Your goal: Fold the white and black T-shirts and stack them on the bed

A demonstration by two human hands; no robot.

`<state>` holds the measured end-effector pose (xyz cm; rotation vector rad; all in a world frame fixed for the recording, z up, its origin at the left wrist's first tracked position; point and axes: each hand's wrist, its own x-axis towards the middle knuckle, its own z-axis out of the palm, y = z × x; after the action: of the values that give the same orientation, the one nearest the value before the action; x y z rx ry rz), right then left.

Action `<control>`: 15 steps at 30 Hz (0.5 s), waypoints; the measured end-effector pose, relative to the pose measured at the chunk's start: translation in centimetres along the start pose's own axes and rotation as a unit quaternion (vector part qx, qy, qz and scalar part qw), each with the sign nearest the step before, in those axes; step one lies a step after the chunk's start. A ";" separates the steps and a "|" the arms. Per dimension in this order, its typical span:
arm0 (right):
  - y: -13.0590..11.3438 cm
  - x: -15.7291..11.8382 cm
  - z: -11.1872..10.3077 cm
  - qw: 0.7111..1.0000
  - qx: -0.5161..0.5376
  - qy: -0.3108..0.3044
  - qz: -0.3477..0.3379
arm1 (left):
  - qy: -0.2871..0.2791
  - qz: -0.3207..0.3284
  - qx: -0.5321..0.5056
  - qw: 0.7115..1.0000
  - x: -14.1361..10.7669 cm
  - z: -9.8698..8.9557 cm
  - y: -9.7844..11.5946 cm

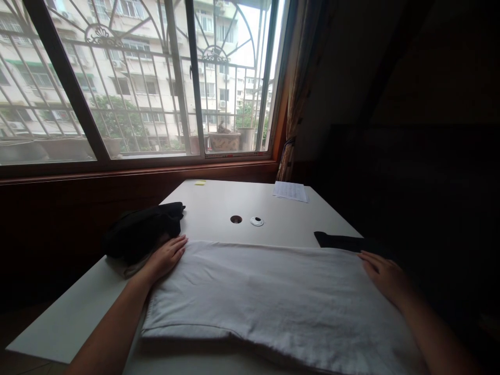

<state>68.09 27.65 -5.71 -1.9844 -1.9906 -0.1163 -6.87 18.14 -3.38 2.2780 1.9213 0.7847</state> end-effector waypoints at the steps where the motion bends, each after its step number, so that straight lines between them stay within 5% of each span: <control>1: 0.0 0.0 0.0 1.000 0.001 0.001 0.002 | 0.001 0.000 -0.004 1.000 0.0 0.1 -0.1; 15: 0.0 0.1 0.0 1.000 0.000 0.007 -0.002 | 0.007 -0.002 -0.021 1.000 0.0 0.2 -0.4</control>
<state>68.05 27.76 -5.67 -1.9732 -1.9867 -0.1302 -7.17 18.31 -3.74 2.2509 1.8959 0.8338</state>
